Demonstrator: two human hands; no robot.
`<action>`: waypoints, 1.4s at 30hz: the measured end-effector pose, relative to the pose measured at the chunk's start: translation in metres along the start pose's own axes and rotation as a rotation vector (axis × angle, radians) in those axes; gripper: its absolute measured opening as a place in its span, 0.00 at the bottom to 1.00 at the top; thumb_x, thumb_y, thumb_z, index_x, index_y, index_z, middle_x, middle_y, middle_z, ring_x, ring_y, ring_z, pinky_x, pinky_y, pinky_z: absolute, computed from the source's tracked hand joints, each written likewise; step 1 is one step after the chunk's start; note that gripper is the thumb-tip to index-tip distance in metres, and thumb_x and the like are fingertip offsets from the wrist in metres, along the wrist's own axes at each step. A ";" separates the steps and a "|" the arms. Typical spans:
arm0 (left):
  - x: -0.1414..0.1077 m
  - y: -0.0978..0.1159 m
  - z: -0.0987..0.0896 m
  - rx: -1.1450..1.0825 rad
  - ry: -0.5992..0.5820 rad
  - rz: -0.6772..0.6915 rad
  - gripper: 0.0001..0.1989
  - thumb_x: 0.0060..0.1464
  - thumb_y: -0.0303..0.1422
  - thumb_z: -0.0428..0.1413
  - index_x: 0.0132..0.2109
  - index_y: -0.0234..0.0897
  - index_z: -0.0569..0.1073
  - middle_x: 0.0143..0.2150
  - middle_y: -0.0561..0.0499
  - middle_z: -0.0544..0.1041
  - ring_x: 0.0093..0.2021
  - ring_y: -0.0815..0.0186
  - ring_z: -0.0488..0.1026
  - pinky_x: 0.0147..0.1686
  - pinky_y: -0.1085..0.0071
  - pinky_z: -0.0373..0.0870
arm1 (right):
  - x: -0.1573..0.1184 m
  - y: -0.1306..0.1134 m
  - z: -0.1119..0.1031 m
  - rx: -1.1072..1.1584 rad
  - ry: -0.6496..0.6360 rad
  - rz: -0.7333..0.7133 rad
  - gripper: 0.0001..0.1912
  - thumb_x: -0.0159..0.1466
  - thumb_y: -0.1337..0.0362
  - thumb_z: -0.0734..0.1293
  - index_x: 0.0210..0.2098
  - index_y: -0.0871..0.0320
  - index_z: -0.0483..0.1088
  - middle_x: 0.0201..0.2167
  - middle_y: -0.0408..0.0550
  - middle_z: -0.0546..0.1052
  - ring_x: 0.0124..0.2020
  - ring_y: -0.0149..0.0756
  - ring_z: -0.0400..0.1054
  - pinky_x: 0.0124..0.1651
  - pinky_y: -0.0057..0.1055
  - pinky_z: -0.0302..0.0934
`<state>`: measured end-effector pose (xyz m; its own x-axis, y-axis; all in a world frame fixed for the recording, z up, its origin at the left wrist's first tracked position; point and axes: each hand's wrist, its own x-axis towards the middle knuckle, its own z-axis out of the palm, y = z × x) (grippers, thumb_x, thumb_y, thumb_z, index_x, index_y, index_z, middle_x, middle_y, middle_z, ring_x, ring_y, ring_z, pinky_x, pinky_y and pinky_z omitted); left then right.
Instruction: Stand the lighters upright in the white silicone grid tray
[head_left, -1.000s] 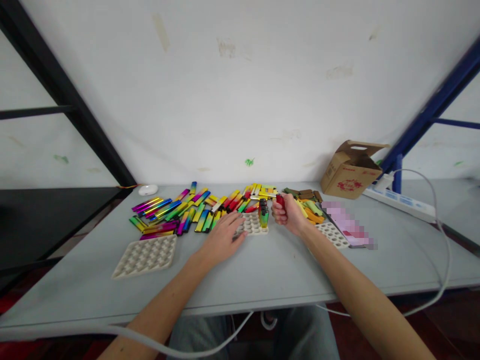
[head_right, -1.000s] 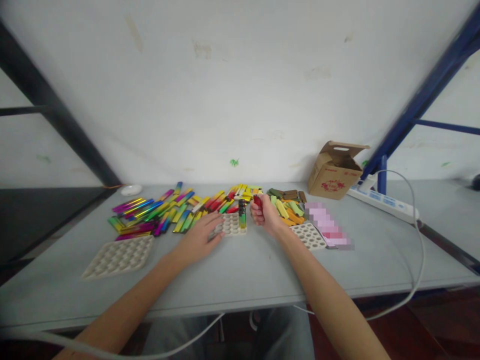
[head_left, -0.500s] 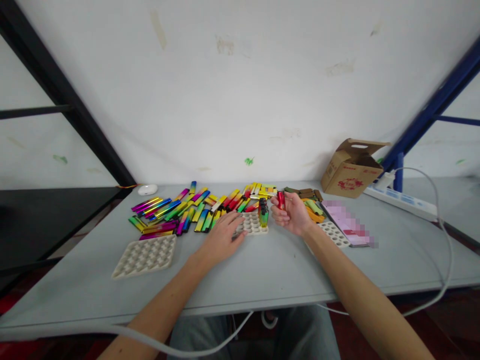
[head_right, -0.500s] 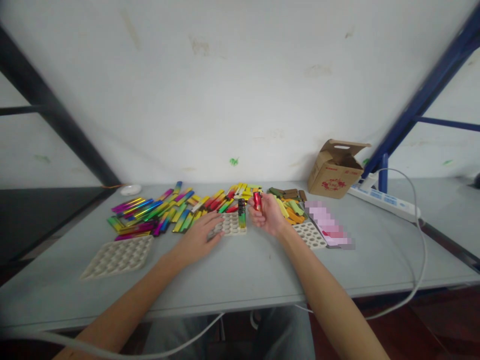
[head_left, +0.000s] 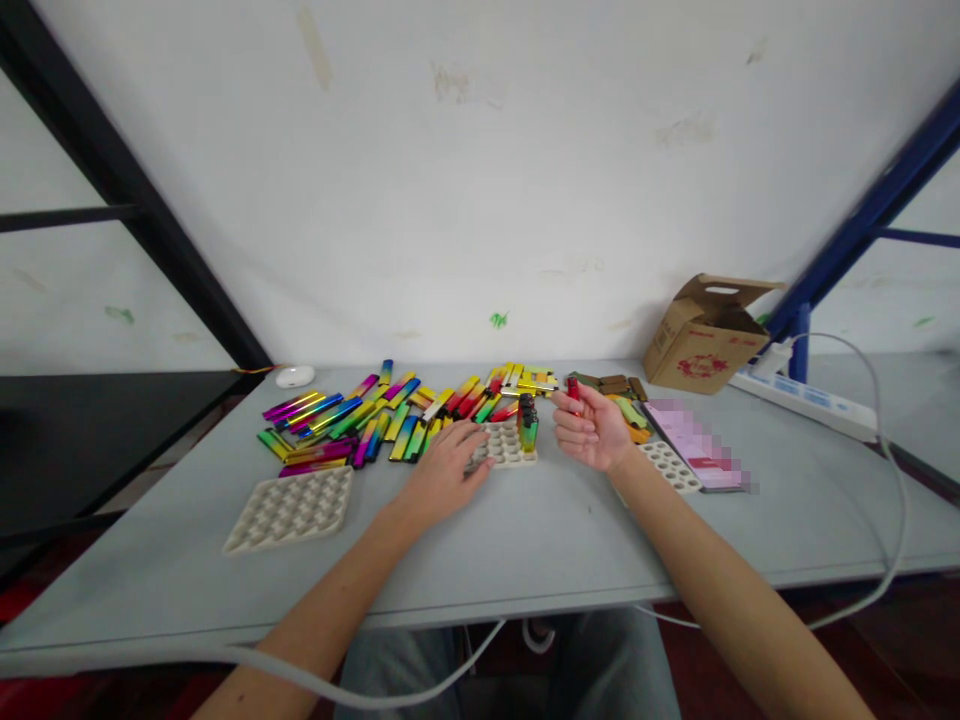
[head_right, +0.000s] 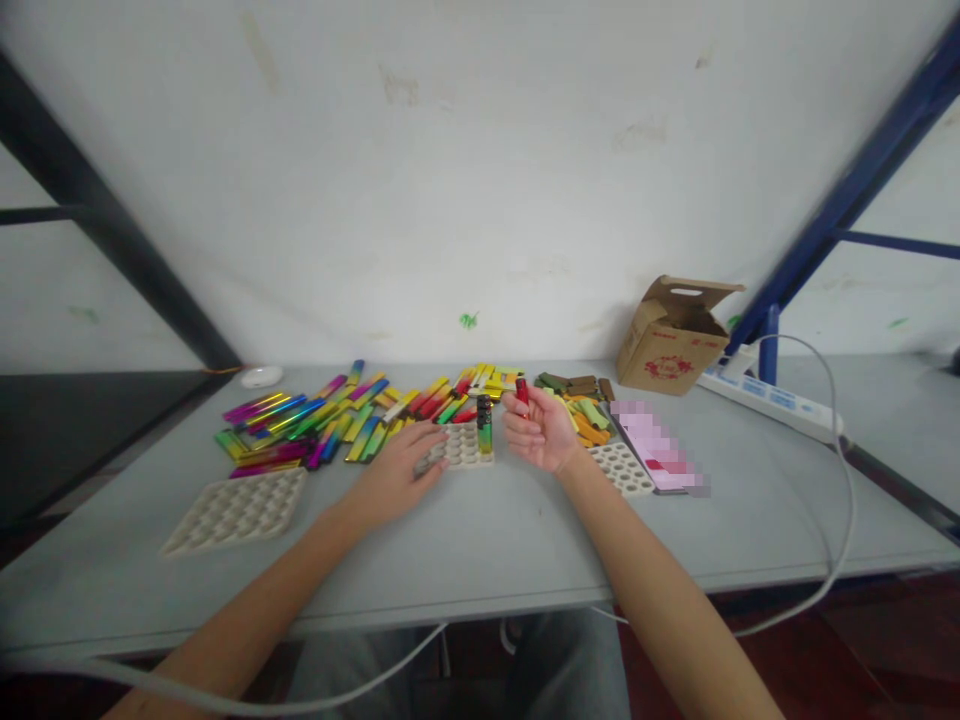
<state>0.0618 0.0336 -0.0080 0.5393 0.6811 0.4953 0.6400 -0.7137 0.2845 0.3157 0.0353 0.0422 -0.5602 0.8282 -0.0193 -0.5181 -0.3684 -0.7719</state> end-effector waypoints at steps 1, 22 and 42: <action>0.000 0.000 0.000 -0.001 0.000 -0.001 0.16 0.60 0.35 0.52 0.52 0.34 0.73 0.54 0.40 0.73 0.56 0.54 0.68 0.58 0.52 0.66 | 0.000 0.000 -0.001 -0.003 0.001 -0.002 0.23 0.65 0.47 0.57 0.24 0.54 0.45 0.13 0.31 0.43 0.14 0.25 0.26 0.14 0.20 0.33; 0.004 0.005 -0.005 -0.076 0.083 -0.014 0.11 0.59 0.34 0.53 0.47 0.37 0.75 0.47 0.43 0.75 0.50 0.57 0.71 0.53 0.56 0.69 | 0.003 -0.003 0.017 -0.052 0.084 -0.023 0.27 0.64 0.43 0.54 0.19 0.56 0.49 0.16 0.36 0.48 0.16 0.25 0.37 0.17 0.22 0.38; 0.010 0.031 -0.023 -0.457 0.375 -0.049 0.06 0.58 0.32 0.54 0.40 0.36 0.74 0.33 0.50 0.77 0.31 0.69 0.73 0.32 0.73 0.71 | 0.014 0.056 0.053 -0.179 -0.142 -0.080 0.09 0.54 0.61 0.68 0.28 0.59 0.63 0.22 0.39 0.61 0.21 0.27 0.56 0.25 0.27 0.48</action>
<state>0.0745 0.0146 0.0249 0.2317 0.6701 0.7052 0.3136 -0.7377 0.5979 0.2445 0.0036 0.0326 -0.6140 0.7792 0.1263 -0.4488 -0.2130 -0.8679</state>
